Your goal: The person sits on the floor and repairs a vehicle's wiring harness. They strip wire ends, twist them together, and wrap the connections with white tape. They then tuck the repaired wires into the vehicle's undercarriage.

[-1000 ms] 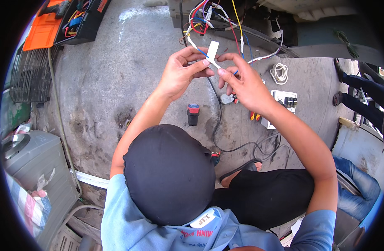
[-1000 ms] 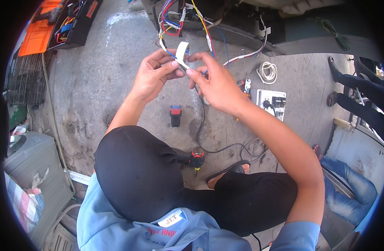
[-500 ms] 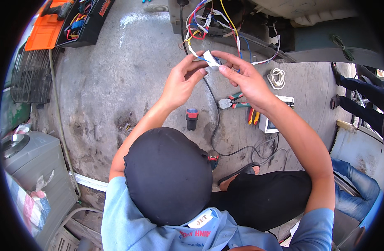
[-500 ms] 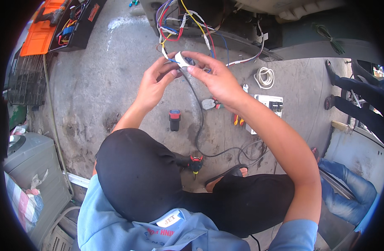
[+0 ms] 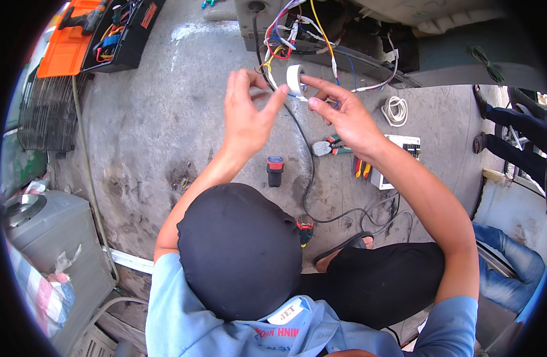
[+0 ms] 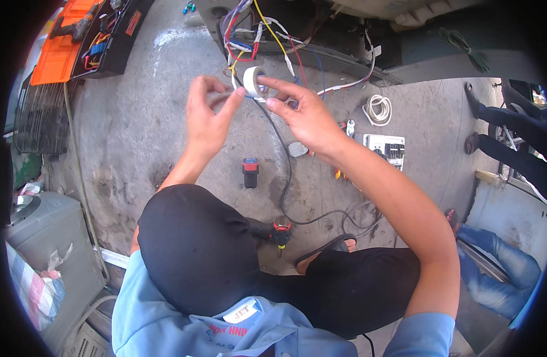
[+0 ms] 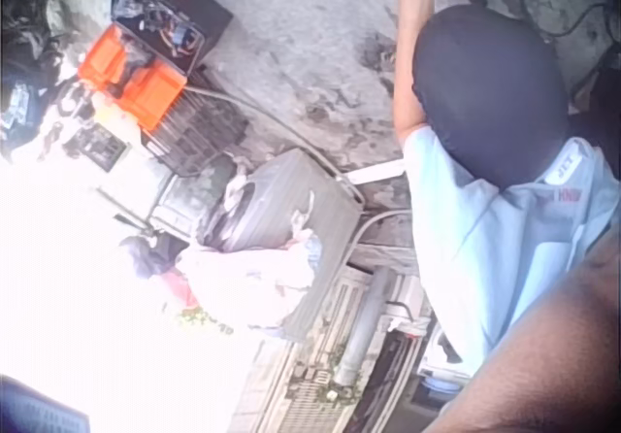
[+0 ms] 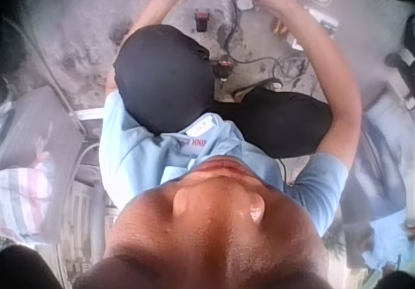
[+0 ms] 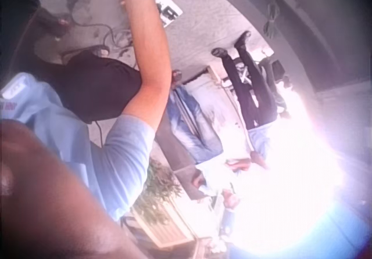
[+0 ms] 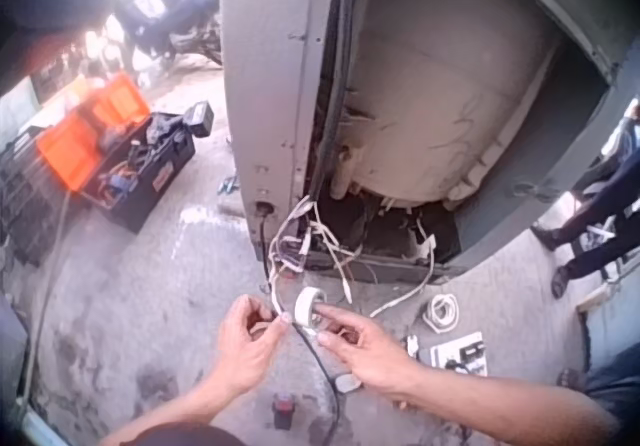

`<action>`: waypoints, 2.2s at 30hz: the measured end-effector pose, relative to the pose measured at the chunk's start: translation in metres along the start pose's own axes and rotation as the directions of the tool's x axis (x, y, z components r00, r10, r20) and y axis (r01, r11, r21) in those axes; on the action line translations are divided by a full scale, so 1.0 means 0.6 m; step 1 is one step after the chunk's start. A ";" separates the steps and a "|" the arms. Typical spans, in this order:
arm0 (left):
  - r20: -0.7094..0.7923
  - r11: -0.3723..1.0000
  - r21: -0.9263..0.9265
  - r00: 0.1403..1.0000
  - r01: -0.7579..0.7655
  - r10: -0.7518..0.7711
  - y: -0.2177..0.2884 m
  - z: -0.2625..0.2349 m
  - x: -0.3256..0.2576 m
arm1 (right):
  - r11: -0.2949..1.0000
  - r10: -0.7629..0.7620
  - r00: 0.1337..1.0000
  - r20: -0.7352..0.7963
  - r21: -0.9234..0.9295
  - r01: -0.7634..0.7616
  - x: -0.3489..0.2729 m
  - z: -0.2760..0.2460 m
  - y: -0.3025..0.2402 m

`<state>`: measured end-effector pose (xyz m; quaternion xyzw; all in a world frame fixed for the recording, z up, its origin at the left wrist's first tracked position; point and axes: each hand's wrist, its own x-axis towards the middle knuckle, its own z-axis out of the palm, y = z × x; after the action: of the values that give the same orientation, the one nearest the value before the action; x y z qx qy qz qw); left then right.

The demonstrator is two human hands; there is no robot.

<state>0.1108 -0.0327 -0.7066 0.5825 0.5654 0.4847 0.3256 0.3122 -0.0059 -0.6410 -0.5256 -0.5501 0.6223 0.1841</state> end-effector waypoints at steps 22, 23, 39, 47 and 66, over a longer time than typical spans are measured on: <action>0.548 0.975 0.192 0.836 -0.113 -0.011 0.073 -0.049 0.075 | 0.958 -0.192 0.974 -0.123 -0.239 0.158 -0.012 -0.015 -0.003; 0.509 0.970 0.176 0.859 -0.166 0.055 0.060 -0.042 0.070 | 0.959 -0.164 0.981 -0.104 -0.251 0.134 -0.011 -0.014 -0.009; 0.296 0.879 0.275 0.904 -0.389 0.307 0.031 -0.002 0.029 | 0.976 0.066 0.995 -0.076 0.214 -0.049 0.005 -0.024 -0.013; 0.399 0.956 0.107 0.892 -0.274 0.211 0.016 -0.021 0.039 | 0.953 -0.301 0.951 0.076 -0.022 0.303 -0.016 -0.059 -0.002; 0.381 0.682 0.286 0.733 -0.673 0.563 0.024 -0.006 0.048 | 0.996 -0.008 0.998 -0.056 -0.089 0.003 0.008 -0.015 -0.024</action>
<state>0.1090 -0.0075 -0.6865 0.8528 0.3722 0.3565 0.0844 0.3128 0.0070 -0.6291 -0.5488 -0.5734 0.5818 0.1777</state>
